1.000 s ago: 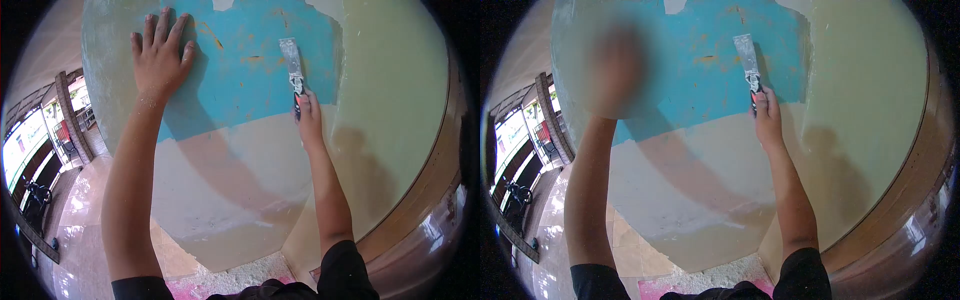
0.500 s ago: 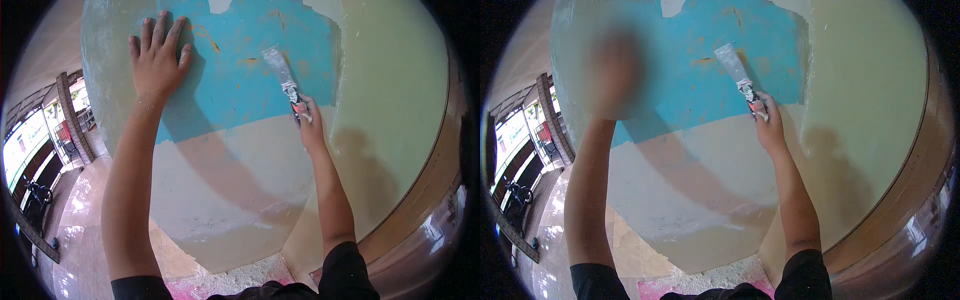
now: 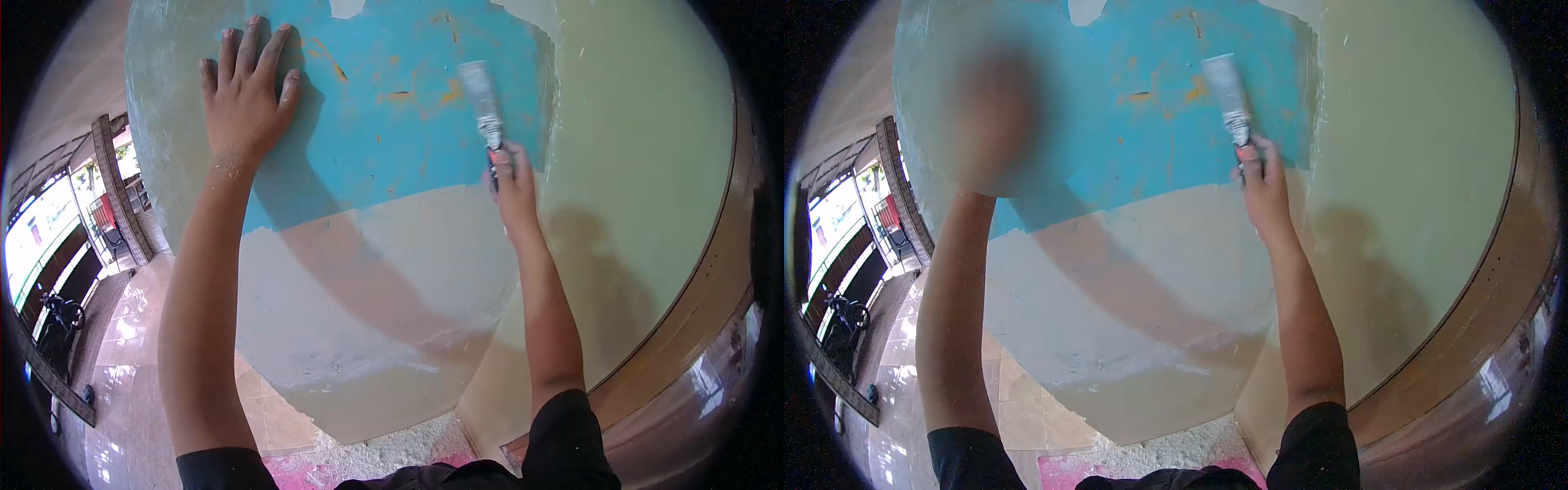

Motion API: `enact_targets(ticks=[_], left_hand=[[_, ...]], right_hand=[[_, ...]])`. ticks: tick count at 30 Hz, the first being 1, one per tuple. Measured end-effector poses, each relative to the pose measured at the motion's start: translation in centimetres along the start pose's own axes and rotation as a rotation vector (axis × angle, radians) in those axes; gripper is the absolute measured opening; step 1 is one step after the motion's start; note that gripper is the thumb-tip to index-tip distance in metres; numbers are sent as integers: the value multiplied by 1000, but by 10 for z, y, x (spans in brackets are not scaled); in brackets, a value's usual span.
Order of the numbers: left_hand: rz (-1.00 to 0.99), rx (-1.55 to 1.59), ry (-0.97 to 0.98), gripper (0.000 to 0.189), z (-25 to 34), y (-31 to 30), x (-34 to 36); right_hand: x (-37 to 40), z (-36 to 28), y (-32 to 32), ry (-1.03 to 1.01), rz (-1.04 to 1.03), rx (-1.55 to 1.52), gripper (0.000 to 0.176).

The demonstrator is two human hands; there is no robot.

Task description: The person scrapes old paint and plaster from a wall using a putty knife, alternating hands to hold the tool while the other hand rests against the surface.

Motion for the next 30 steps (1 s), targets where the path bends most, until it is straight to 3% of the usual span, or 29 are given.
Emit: enact_targets(ticks=[1,5,7,8,10,12,14,16,19,20,22,23,26,30], left_hand=[[-6,-11,-2,58,0,0,-1],[16,10,5,58,-1,1,0],[14,14,13,59,-1,1,0],[16,14,17,59,0,1,0],[-19,-20,-10,59,0,2,3],[-33,-3,-16,60,7,3,10],[-29,-24,-28,63,15,6,11],[-48,-28,-26,64,31,6,7],[-121,-14,51,67,62,9,1],[-115,-18,53,67,72,8,-3],[-202,-3,123,68,96,11,-12],[-227,0,135,68,107,13,-16],[-246,-2,147,69,133,15,-32],[-182,3,204,67,151,26,-41]], right_hand=[[-1,1,3,48,-124,8,41],[-4,4,2,-93,-164,-14,42],[-9,12,-1,141,-30,-58,43],[-7,9,-4,141,-26,-62,43],[-2,-3,4,-55,-339,73,42],[-17,1,-8,-74,-301,49,42],[-34,0,-31,83,-46,-124,39],[-47,0,-46,71,35,-166,38],[-62,-13,-58,-230,131,-34,43],[-69,-11,-61,-236,133,-39,43],[-74,-26,-64,-584,217,399,43],[-75,-25,-65,-640,266,462,45],[-79,-24,-55,-586,167,594,49],[-93,-17,-50,-640,192,648,51]])
Point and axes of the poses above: each hand's wrist, its own x-axis away from the middle knuckle, its own y-axis out of the palm, z = x × y, the point moved 5 cm from there along -x, towards the middle knuckle, and after that the axes turned 3 degrees about -y, right-handed, at the moved point
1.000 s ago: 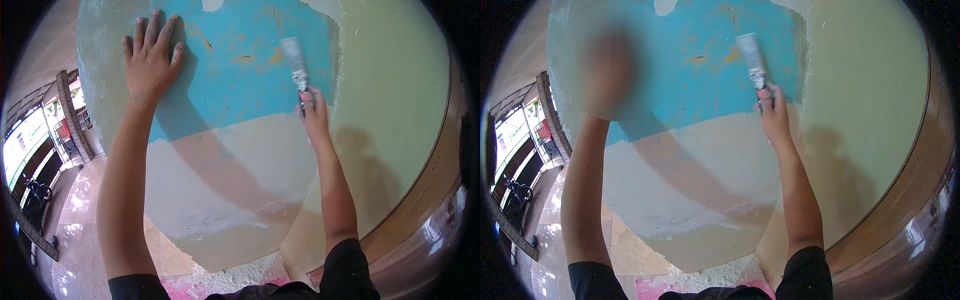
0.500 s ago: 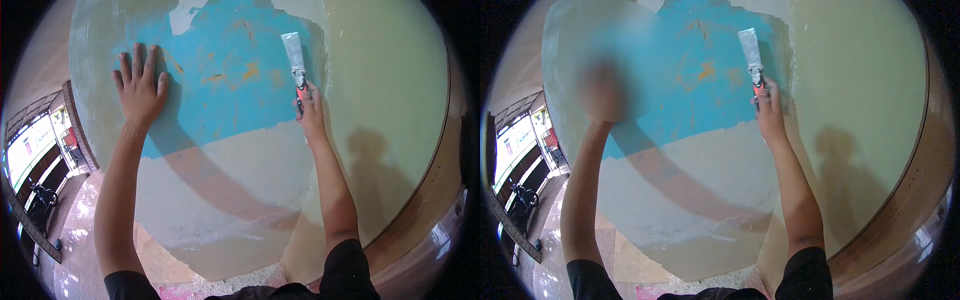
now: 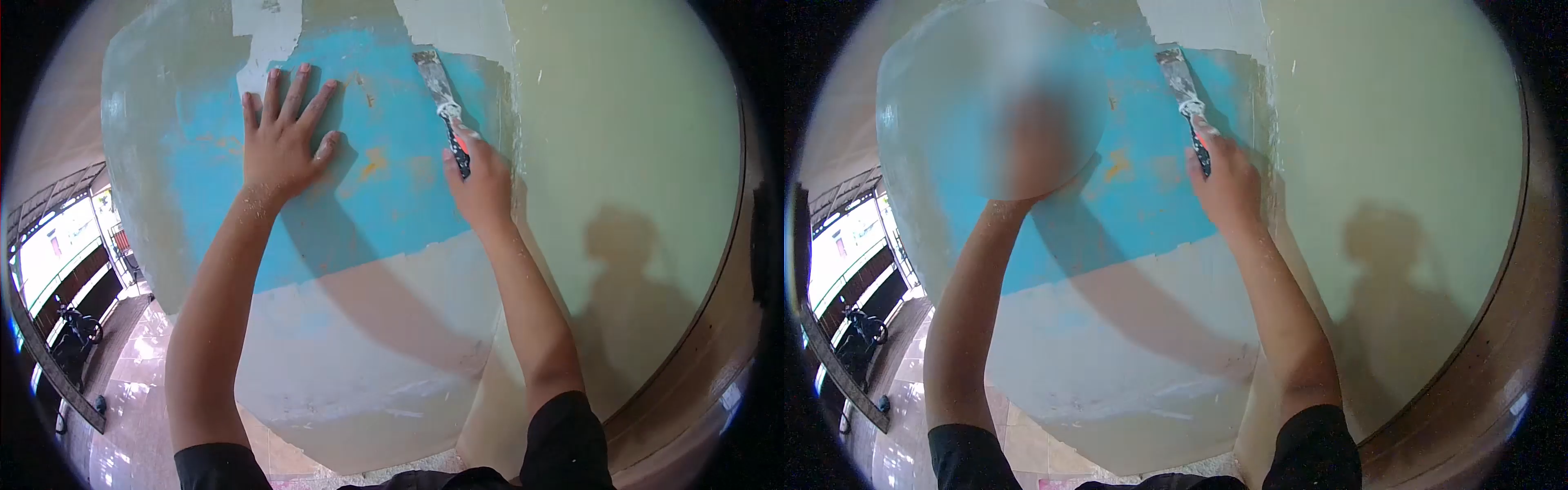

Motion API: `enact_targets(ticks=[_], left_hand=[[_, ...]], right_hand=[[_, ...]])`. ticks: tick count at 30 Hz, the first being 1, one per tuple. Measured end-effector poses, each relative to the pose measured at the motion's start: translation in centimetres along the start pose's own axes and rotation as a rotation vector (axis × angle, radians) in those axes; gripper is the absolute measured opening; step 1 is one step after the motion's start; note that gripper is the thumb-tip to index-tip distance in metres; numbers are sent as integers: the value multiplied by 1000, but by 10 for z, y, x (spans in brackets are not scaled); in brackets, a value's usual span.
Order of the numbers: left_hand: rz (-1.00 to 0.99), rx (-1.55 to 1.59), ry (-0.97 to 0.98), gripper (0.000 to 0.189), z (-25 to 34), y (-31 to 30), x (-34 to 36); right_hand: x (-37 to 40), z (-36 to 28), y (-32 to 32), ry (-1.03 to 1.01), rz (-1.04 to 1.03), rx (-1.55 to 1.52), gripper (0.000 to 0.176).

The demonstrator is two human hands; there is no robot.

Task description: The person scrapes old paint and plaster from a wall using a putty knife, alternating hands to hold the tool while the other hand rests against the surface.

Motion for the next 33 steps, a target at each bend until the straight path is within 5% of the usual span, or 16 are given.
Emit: enact_targets(ticks=[7,33], left_hand=[[88,-16,-56,63,-18,-2,-65],[151,-31,-72,60,-14,7,-57]], right_hand=[[-38,-8,16,-50,-90,198,47],[-61,-25,-2,56,-240,187,44]])
Point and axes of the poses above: each hand's wrist, its own x-axis away from the middle knuckle, its own y-axis out of the palm, z = x × y, the point moved 5 cm from there along -x, towards the middle knuckle, and after that the axes turned 3 degrees about -y, right-handed, at the moved point
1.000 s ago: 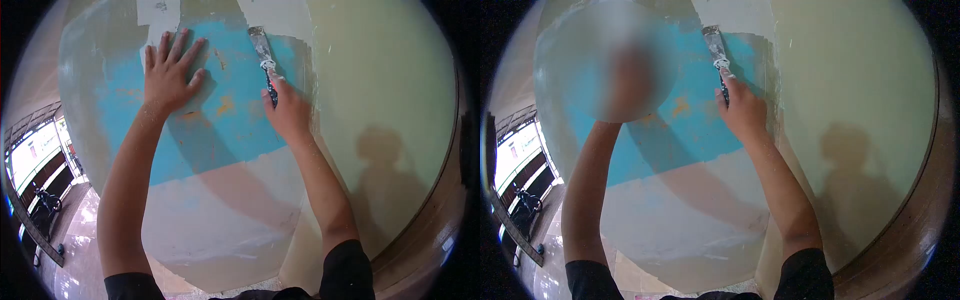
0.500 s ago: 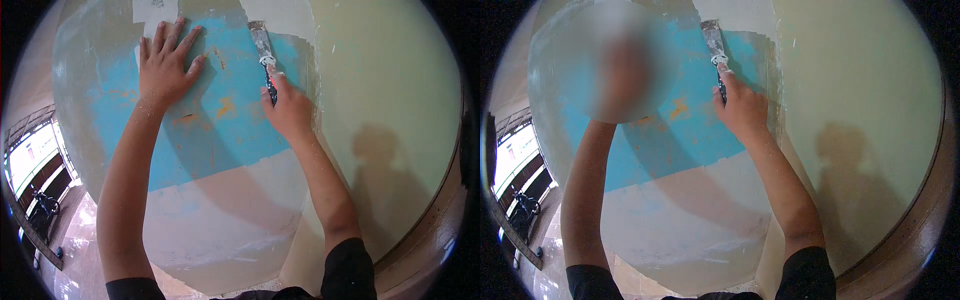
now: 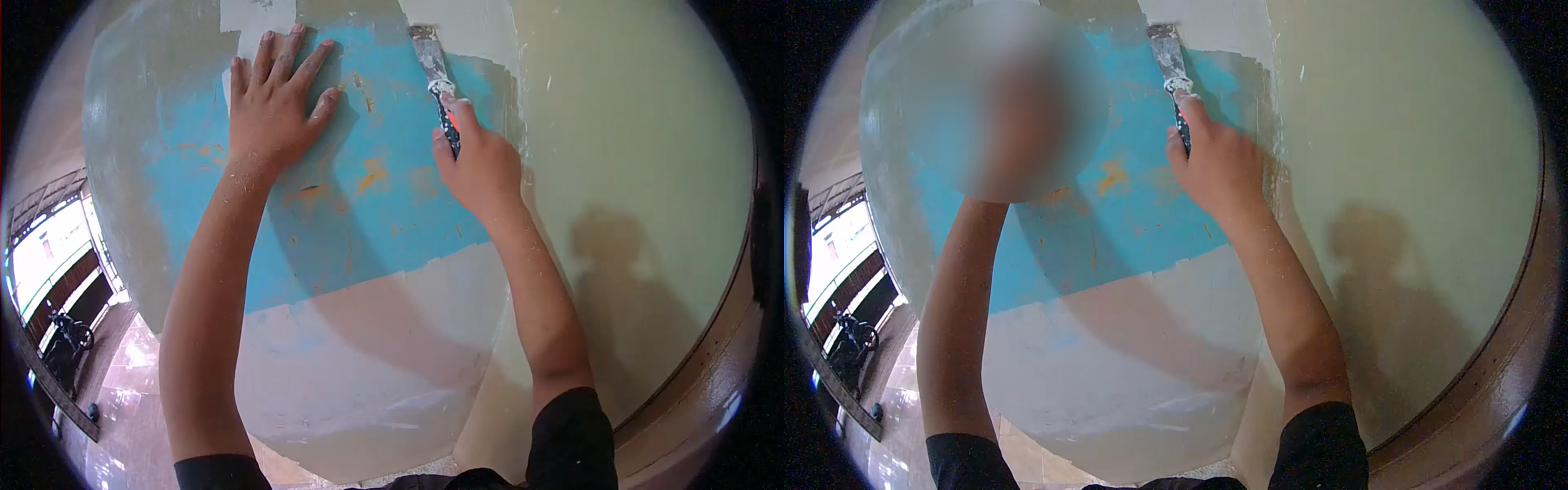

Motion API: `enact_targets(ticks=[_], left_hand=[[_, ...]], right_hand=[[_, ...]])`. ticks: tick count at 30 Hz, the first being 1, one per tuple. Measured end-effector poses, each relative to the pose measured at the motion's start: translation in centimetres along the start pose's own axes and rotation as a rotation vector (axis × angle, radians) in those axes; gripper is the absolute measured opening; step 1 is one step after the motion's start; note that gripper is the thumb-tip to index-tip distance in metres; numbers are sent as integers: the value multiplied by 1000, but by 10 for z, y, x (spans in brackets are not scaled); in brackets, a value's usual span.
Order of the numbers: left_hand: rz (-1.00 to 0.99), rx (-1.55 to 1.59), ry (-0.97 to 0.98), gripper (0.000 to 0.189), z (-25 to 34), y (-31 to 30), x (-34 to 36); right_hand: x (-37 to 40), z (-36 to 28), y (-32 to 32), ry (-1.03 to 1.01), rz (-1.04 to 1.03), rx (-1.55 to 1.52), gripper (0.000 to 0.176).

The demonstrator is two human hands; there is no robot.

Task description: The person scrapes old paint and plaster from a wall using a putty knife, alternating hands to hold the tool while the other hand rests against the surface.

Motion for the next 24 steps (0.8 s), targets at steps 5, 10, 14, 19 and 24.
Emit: enact_targets(ticks=[5,10,14,19,24], left_hand=[[-22,8,-12,59,0,-2,1],[-28,0,-11,59,0,-1,1],[-8,19,-11,60,0,-1,3],[-22,10,-19,59,1,0,2],[-10,27,-13,59,0,-2,2]], right_hand=[[0,-2,-3,-15,31,29,42],[-8,-6,-8,32,-17,-18,41],[-7,-7,-9,35,-22,17,41],[-9,-8,-13,30,-15,47,43],[-14,-8,-14,-3,16,77,41]])
Point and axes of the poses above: each hand's wrist, its own x-axis away from the middle knuckle, its own y-axis out of the palm, z = x × y, the point moved 5 cm from there along -x, towards the middle knuckle, and after that the axes turned 3 degrees about -y, right-handed, at the moved point
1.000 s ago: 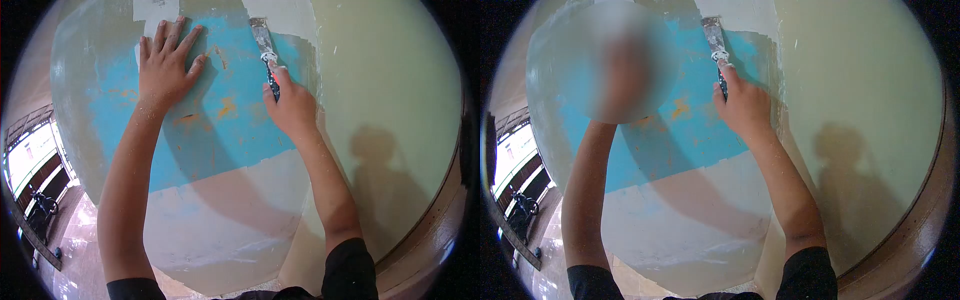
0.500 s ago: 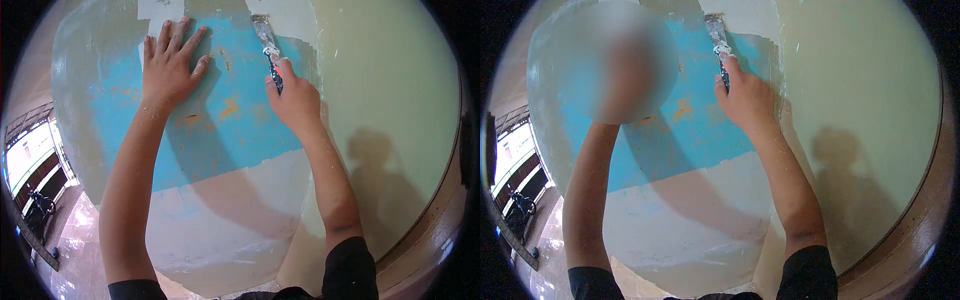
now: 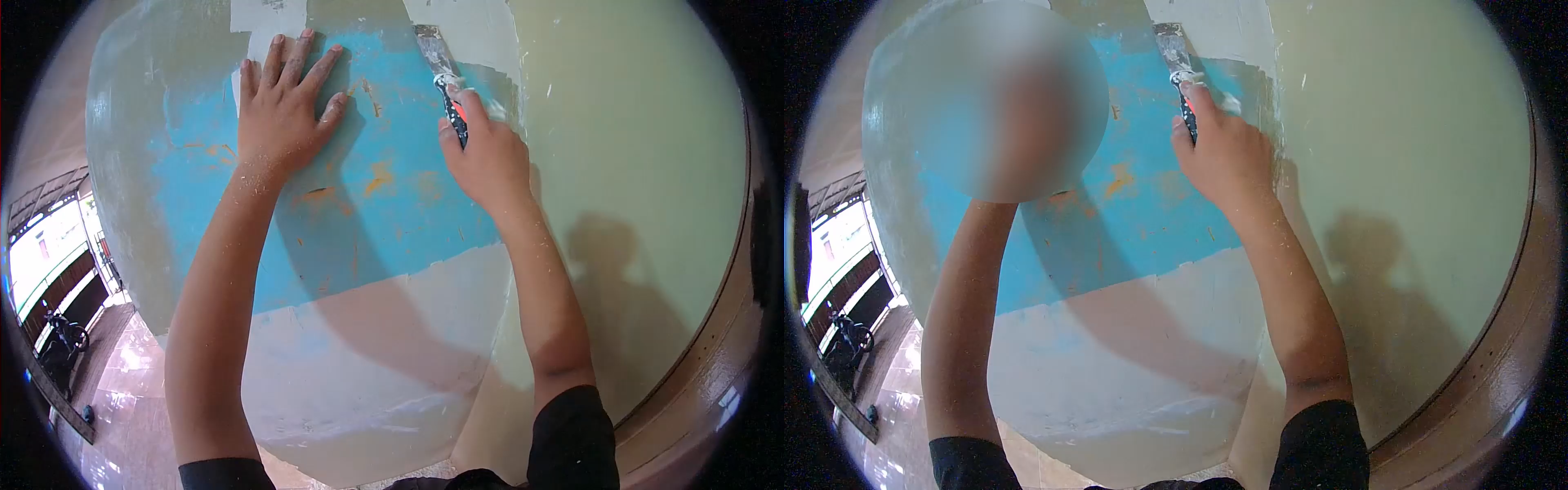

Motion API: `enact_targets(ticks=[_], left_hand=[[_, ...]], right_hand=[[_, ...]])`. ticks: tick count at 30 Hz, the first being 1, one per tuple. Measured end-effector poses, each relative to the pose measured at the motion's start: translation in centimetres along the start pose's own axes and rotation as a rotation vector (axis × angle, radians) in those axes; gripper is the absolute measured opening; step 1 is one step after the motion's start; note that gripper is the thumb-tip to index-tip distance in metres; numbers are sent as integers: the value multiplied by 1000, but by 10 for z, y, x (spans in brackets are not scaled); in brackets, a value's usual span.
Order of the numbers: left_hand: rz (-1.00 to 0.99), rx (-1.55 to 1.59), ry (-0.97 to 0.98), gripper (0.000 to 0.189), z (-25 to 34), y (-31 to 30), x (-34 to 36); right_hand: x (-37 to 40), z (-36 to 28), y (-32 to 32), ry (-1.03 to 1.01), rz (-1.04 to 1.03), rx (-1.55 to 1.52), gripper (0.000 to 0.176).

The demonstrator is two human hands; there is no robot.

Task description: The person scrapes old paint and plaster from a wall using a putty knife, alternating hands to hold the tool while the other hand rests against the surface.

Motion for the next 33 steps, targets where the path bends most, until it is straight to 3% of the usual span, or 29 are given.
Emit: enact_targets(ticks=[33], left_hand=[[26,2,5,57,0,1,1]], right_hand=[[-16,-3,-14,8,-21,33,39]])
Point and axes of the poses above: each hand's wrist, its own x-axis away from the middle knuckle, its own y-axis out of the palm, z = x × y, the point moved 5 cm from there along -x, towards the middle knuckle, and after that the axes turned 3 degrees about -y, right-handed, at the moved point
